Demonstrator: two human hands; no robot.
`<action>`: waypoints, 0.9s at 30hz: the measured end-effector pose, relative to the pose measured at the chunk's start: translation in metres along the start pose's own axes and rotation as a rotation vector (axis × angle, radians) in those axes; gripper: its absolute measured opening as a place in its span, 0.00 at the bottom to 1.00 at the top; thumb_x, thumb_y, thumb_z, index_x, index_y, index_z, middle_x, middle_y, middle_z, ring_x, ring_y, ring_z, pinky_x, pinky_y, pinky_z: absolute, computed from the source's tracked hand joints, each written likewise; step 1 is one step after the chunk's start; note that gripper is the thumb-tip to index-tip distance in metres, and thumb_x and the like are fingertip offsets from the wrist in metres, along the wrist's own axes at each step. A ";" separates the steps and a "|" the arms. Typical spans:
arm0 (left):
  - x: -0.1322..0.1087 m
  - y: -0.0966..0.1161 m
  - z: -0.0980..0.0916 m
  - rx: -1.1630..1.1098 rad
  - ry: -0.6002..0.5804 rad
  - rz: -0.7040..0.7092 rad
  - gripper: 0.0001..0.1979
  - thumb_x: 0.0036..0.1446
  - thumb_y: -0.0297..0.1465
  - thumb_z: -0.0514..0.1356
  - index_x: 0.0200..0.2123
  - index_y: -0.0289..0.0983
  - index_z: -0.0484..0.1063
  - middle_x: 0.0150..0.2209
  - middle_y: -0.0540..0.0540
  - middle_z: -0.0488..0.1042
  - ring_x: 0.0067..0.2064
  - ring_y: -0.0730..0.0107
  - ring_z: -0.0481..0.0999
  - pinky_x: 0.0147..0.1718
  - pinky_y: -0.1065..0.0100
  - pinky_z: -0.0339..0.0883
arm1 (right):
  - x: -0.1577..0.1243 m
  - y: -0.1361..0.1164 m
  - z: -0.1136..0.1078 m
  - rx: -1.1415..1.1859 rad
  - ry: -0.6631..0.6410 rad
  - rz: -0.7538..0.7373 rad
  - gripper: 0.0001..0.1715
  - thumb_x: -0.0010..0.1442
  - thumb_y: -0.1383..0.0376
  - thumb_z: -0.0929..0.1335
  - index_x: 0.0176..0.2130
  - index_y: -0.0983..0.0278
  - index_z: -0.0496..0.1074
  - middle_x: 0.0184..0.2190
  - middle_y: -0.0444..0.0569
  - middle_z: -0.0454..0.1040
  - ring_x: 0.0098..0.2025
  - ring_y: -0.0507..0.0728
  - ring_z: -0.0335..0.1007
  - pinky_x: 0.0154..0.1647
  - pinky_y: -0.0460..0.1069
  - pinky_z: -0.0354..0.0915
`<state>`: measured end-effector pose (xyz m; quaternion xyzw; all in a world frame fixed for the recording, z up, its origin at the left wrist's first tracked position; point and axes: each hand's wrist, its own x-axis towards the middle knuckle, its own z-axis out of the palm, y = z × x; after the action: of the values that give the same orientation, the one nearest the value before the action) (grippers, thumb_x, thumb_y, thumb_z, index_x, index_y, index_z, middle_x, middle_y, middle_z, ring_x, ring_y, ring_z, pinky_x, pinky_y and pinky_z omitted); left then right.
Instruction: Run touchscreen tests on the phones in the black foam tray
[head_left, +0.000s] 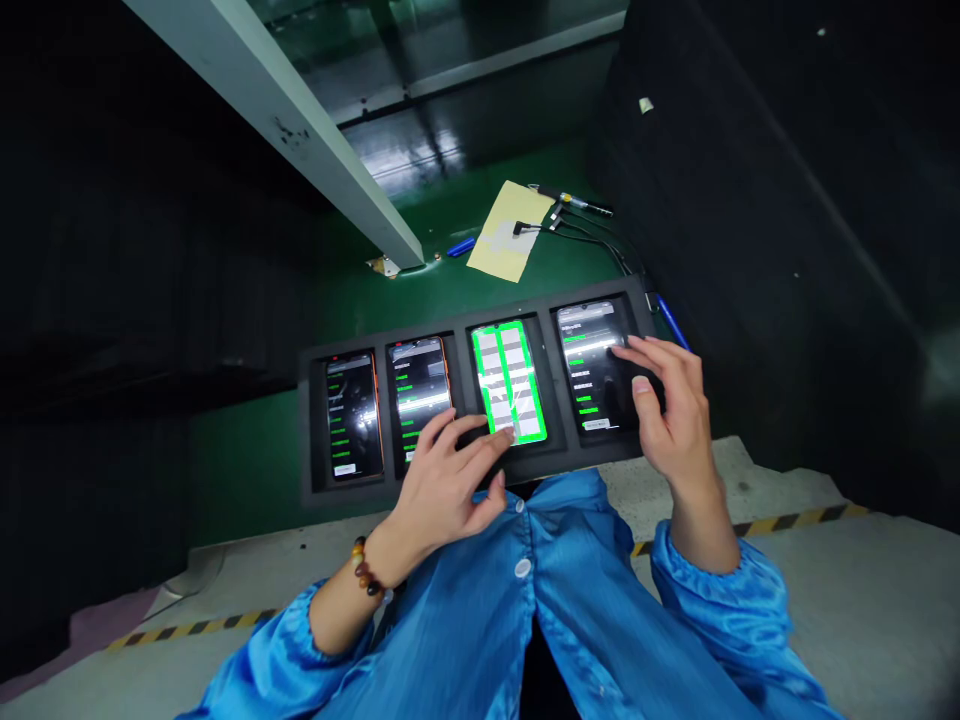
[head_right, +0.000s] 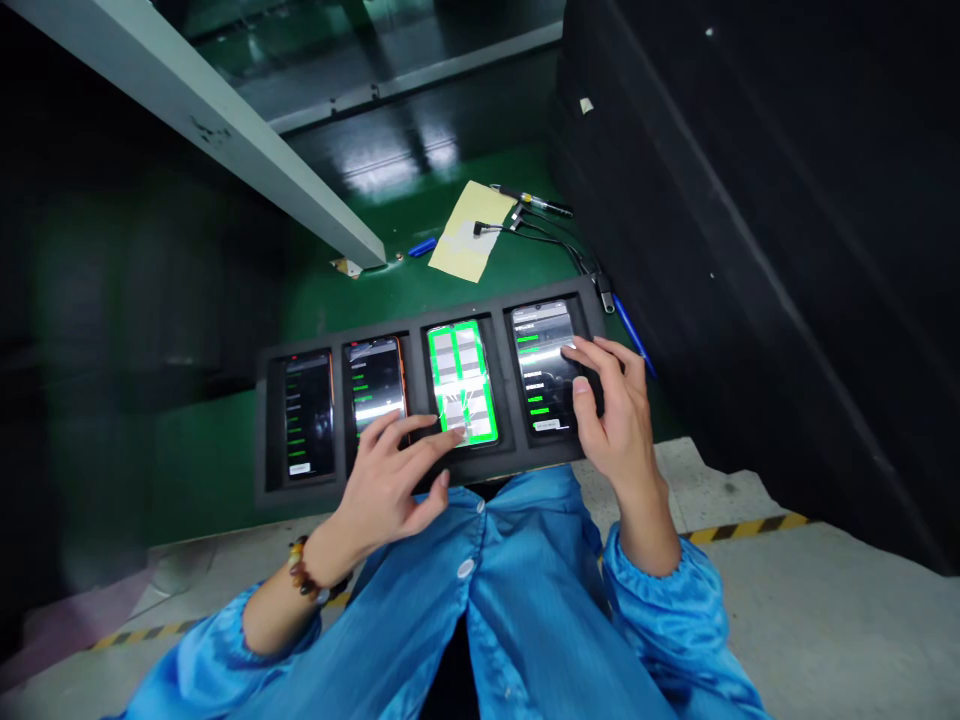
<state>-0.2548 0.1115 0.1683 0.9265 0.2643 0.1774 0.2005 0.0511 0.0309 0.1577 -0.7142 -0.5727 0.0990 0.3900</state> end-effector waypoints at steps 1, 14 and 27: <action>-0.001 -0.002 -0.001 0.021 0.015 -0.038 0.22 0.63 0.29 0.62 0.61 0.42 0.77 0.50 0.49 0.88 0.59 0.52 0.79 0.70 0.47 0.56 | 0.000 0.000 0.000 0.001 0.000 0.002 0.25 0.79 0.59 0.62 0.70 0.54 0.70 0.60 0.50 0.81 0.71 0.69 0.66 0.72 0.72 0.65; 0.032 0.010 0.019 0.015 -0.081 0.031 0.23 0.66 0.32 0.60 0.64 0.42 0.76 0.58 0.46 0.84 0.64 0.49 0.77 0.72 0.43 0.58 | -0.001 0.001 0.000 -0.006 -0.015 0.021 0.26 0.80 0.57 0.62 0.71 0.55 0.69 0.58 0.53 0.81 0.72 0.70 0.66 0.73 0.75 0.64; 0.037 -0.002 0.014 0.067 0.017 -0.051 0.19 0.67 0.29 0.60 0.60 0.41 0.77 0.52 0.47 0.87 0.60 0.49 0.79 0.71 0.43 0.56 | 0.000 0.001 0.000 0.008 -0.009 0.012 0.26 0.80 0.57 0.62 0.71 0.54 0.69 0.58 0.52 0.81 0.72 0.70 0.66 0.73 0.74 0.64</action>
<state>-0.2199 0.1300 0.1641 0.9242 0.2953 0.1710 0.1715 0.0514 0.0309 0.1570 -0.7155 -0.5698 0.1070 0.3898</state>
